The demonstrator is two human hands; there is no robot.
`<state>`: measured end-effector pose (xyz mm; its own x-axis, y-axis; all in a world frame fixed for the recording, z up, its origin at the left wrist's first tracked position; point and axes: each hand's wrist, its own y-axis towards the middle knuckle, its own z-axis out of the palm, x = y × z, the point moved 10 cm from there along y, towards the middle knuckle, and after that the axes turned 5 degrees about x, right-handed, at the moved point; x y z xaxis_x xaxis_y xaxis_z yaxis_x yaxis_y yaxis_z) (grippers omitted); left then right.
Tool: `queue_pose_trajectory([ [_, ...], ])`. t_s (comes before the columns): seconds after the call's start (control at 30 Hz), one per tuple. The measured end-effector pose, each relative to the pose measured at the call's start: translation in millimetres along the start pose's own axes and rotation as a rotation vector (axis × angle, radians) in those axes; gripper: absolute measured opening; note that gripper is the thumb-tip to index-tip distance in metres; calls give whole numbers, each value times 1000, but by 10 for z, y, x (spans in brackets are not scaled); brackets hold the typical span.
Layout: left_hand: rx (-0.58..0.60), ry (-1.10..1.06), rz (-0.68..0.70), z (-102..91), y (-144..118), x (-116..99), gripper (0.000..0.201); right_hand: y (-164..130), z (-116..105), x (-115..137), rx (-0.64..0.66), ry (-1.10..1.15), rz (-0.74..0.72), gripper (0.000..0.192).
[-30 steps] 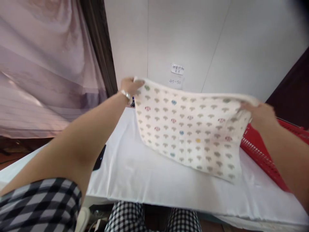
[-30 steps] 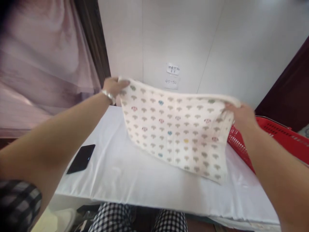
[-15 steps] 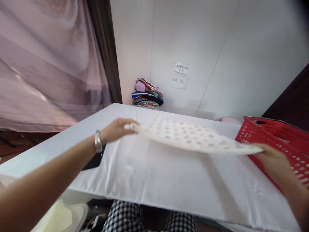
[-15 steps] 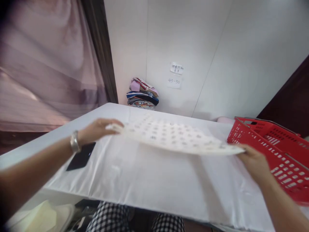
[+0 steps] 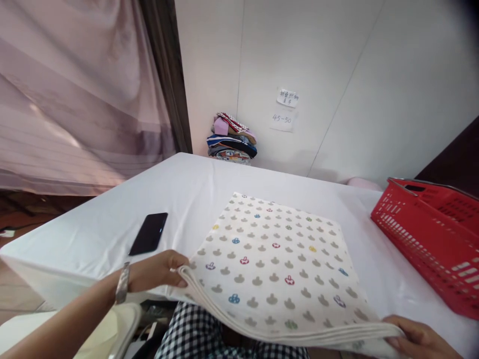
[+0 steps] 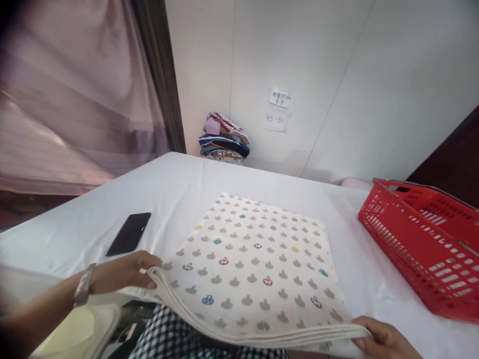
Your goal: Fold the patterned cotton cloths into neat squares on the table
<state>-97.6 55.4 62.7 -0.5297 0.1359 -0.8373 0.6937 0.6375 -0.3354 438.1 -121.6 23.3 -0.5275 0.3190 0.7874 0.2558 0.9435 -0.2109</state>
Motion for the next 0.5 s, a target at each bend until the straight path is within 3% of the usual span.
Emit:
queue_pose_trajectory([
  [0.03, 34, -63, -3, -28, 74, -46, 13, 51, 42, 38, 67, 48, 20, 18],
  [0.1, -131, -145, 18, -306, 321, -134, 17, 246, 31, 158, 98, 102, 24, 23],
  [0.2, -463, -319, 76, -768, 835, -193, 26, 721, -212, 311, -119, 205, 7, 33],
  [0.27, -601, -386, 42, -957, 1241, -140, 34, 1077, -278, 351, -220, 256, 23, 35],
  [0.37, -788, -187, -96, -1186, 1733, -58, 32, 1531, -292, 342, -349, 166, 106, 33],
  [0.5, -871, -32, -206, -1320, 2181, 100, 27, 1961, -267, 332, -427, -38, 125, 32],
])
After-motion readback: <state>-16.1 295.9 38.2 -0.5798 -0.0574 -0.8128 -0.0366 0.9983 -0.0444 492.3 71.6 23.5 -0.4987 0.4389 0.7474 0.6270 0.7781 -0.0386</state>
